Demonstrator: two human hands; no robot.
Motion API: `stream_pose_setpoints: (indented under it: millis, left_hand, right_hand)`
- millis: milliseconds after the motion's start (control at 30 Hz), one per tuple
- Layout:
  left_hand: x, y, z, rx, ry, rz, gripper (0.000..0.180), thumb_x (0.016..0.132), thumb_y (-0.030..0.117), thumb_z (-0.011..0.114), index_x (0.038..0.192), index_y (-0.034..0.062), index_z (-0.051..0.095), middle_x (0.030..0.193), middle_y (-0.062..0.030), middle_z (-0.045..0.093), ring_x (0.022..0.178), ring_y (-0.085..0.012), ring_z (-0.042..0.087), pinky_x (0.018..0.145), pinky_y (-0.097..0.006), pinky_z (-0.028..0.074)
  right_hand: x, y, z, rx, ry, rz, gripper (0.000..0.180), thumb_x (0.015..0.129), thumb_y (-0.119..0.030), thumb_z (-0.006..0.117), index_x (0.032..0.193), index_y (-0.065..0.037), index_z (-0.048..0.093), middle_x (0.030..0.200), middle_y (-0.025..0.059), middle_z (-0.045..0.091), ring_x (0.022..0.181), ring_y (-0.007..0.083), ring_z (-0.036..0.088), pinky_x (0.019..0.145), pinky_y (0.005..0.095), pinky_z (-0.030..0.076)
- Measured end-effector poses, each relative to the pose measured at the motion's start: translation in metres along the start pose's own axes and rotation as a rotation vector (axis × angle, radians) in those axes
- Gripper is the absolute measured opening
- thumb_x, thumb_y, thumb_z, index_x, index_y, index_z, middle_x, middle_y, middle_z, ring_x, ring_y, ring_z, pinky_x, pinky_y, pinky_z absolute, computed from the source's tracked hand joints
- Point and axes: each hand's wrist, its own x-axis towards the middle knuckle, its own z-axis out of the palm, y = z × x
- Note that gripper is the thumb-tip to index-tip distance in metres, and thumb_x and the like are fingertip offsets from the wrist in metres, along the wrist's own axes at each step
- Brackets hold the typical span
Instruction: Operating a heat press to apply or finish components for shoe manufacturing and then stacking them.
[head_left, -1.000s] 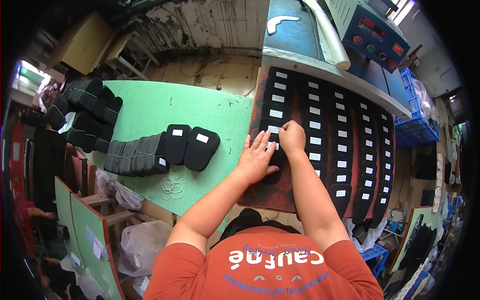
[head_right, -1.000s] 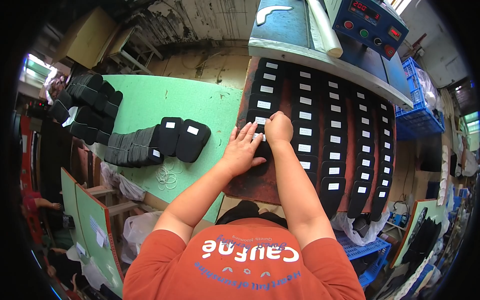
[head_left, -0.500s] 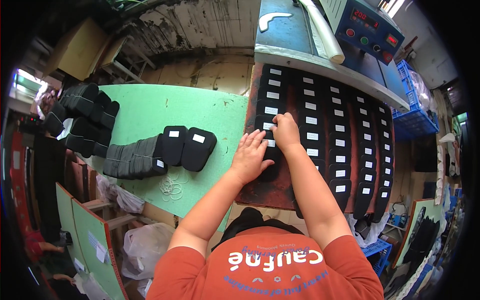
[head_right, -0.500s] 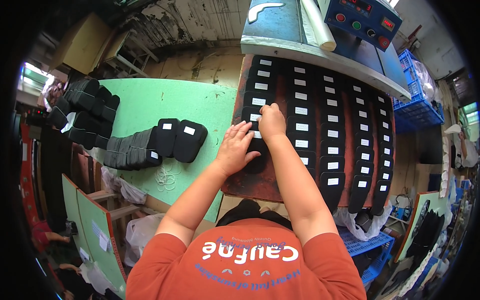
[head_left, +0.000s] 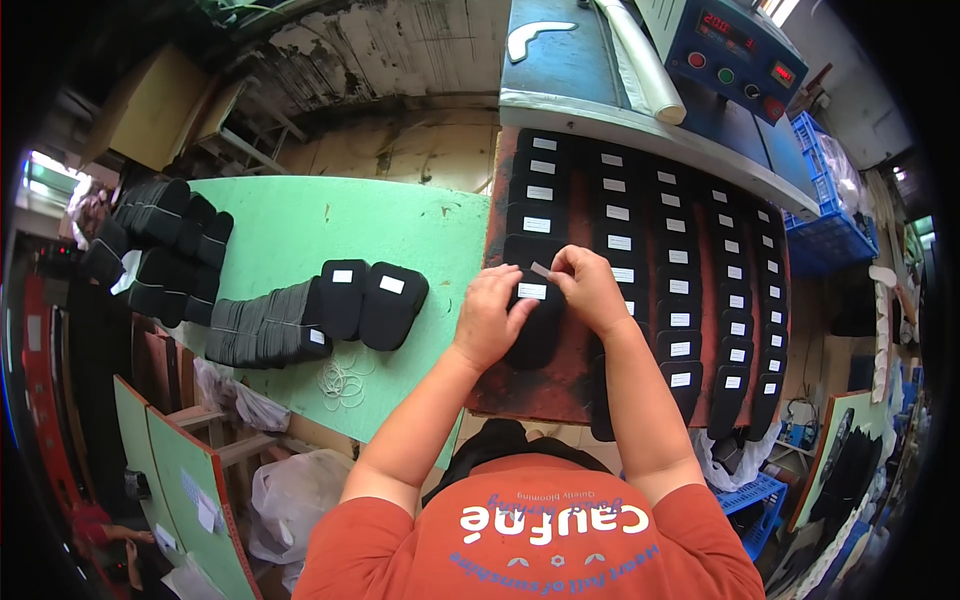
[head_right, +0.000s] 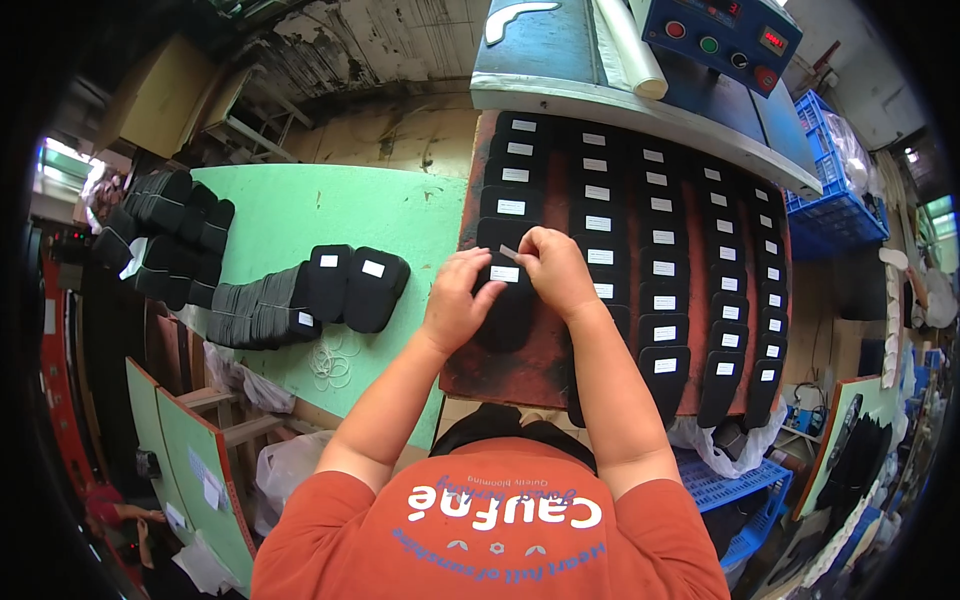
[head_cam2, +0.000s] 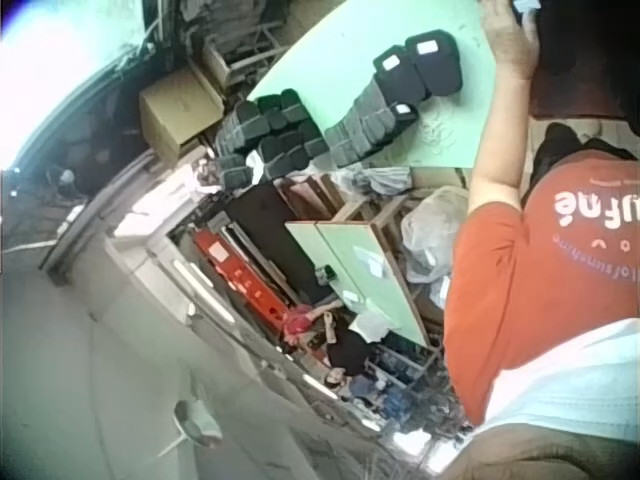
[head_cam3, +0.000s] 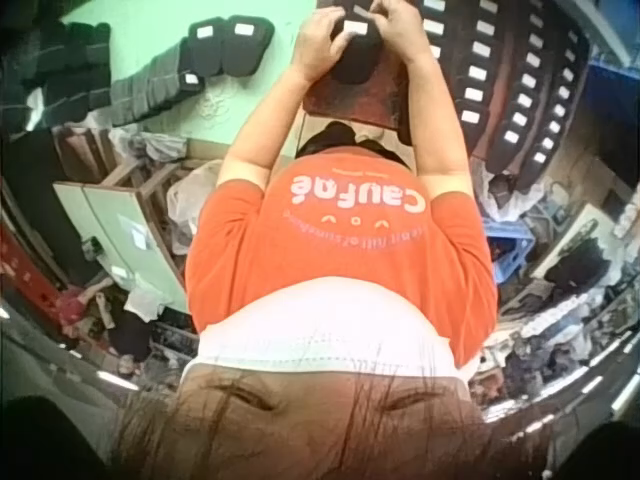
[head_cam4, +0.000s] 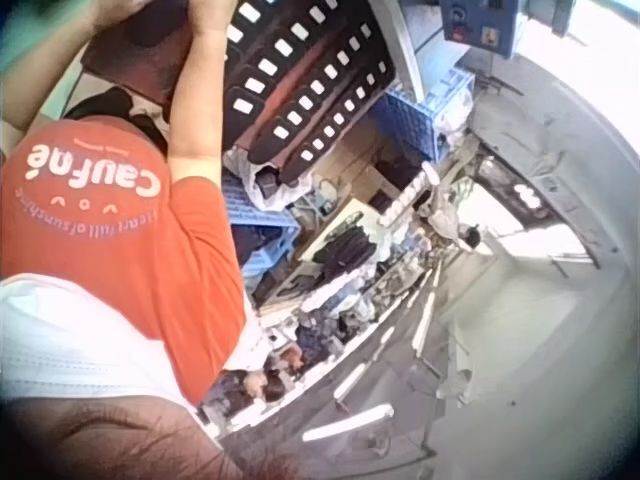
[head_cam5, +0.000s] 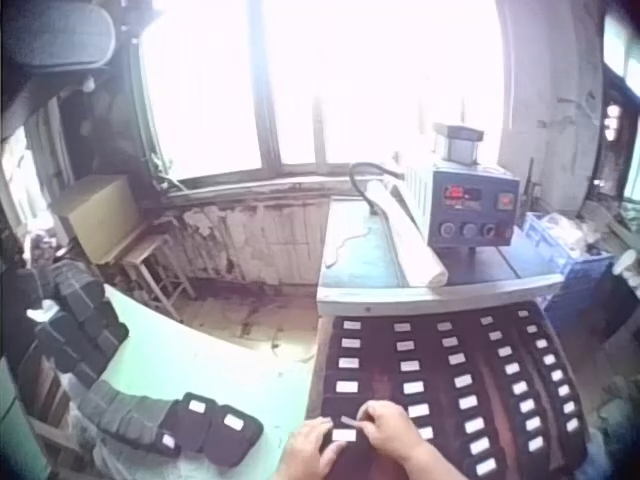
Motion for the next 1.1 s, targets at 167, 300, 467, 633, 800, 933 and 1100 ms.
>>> stream_pose_setpoints:
  millis: [167, 300, 467, 633, 800, 933, 1100]
  left_hand:
    - [0.013, -0.011, -0.001, -0.478, 0.145, -0.254, 0.018, 0.079, 0.011, 0.067, 0.093, 0.0031, 0.061, 0.085, -0.0049, 0.062, 0.079, -0.0167, 0.056, 0.071, -0.028, 0.045]
    - [0.030, -0.023, 0.003, -0.787, 0.087, -0.499, 0.005, 0.083, 0.006, 0.062, 0.083, 0.0015, 0.062, 0.073, 0.0025, 0.058, 0.064, -0.0036, 0.049, 0.057, -0.018, 0.040]
    - [0.056, -0.041, 0.010, -0.802, 0.032, -0.628, 0.007, 0.081, 0.007, 0.063, 0.081, 0.0000, 0.063, 0.069, 0.0007, 0.059, 0.060, -0.0050, 0.050, 0.054, -0.019, 0.040]
    - [0.069, -0.038, 0.021, -0.709, -0.050, -0.673, 0.007, 0.078, 0.006, 0.066, 0.079, -0.0007, 0.065, 0.069, -0.0014, 0.062, 0.059, -0.0059, 0.052, 0.054, -0.021, 0.041]
    - [0.075, -0.032, 0.024, -0.602, -0.051, -0.660, 0.010, 0.074, 0.006, 0.069, 0.078, -0.0035, 0.067, 0.071, -0.0062, 0.065, 0.063, -0.0095, 0.056, 0.060, -0.024, 0.046]
    - [0.077, -0.033, 0.024, -0.540, -0.044, -0.696, 0.011, 0.072, 0.006, 0.069, 0.077, -0.0037, 0.067, 0.070, -0.0065, 0.065, 0.063, -0.0097, 0.056, 0.059, -0.024, 0.046]
    - [0.077, -0.037, 0.028, -0.549, -0.054, -0.667, 0.011, 0.070, 0.006, 0.069, 0.076, -0.0035, 0.067, 0.070, -0.0069, 0.065, 0.062, -0.0101, 0.057, 0.059, -0.024, 0.047]
  right_hand:
    - [-0.004, -0.003, 0.004, 0.109, -0.107, 0.007, 0.008, 0.072, -0.001, 0.064, 0.075, 0.000, 0.057, 0.072, 0.0139, 0.059, 0.070, 0.0291, 0.058, 0.064, 0.0352, 0.045]
    - [-0.010, 0.000, 0.011, -0.012, 0.108, -0.073, 0.013, 0.072, -0.002, 0.065, 0.082, -0.001, 0.058, 0.080, 0.0127, 0.059, 0.079, 0.0291, 0.057, 0.070, 0.0356, 0.046]
    - [-0.025, 0.005, 0.032, -0.618, 0.134, -0.300, 0.023, 0.076, -0.010, 0.057, 0.097, -0.001, 0.060, 0.105, 0.0094, 0.057, 0.103, 0.0247, 0.050, 0.086, 0.0371, 0.039]
    - [-0.027, 0.016, 0.046, -0.777, -0.044, -0.174, 0.033, 0.082, -0.011, 0.048, 0.111, 0.003, 0.056, 0.117, 0.0122, 0.054, 0.115, 0.0244, 0.046, 0.093, 0.0384, 0.035]
    - [-0.029, 0.020, 0.046, -0.809, -0.029, -0.240, 0.035, 0.081, -0.011, 0.048, 0.111, 0.004, 0.057, 0.115, 0.0114, 0.054, 0.114, 0.0232, 0.045, 0.091, 0.0389, 0.034]
    - [-0.028, 0.019, 0.047, -0.859, -0.015, -0.224, 0.035, 0.081, -0.012, 0.048, 0.111, 0.005, 0.057, 0.116, 0.0128, 0.053, 0.115, 0.0239, 0.045, 0.092, 0.0392, 0.034]
    - [-0.025, 0.021, 0.048, -0.869, -0.041, -0.262, 0.033, 0.081, -0.011, 0.048, 0.109, 0.005, 0.057, 0.116, 0.0136, 0.052, 0.116, 0.0245, 0.044, 0.093, 0.0397, 0.034]
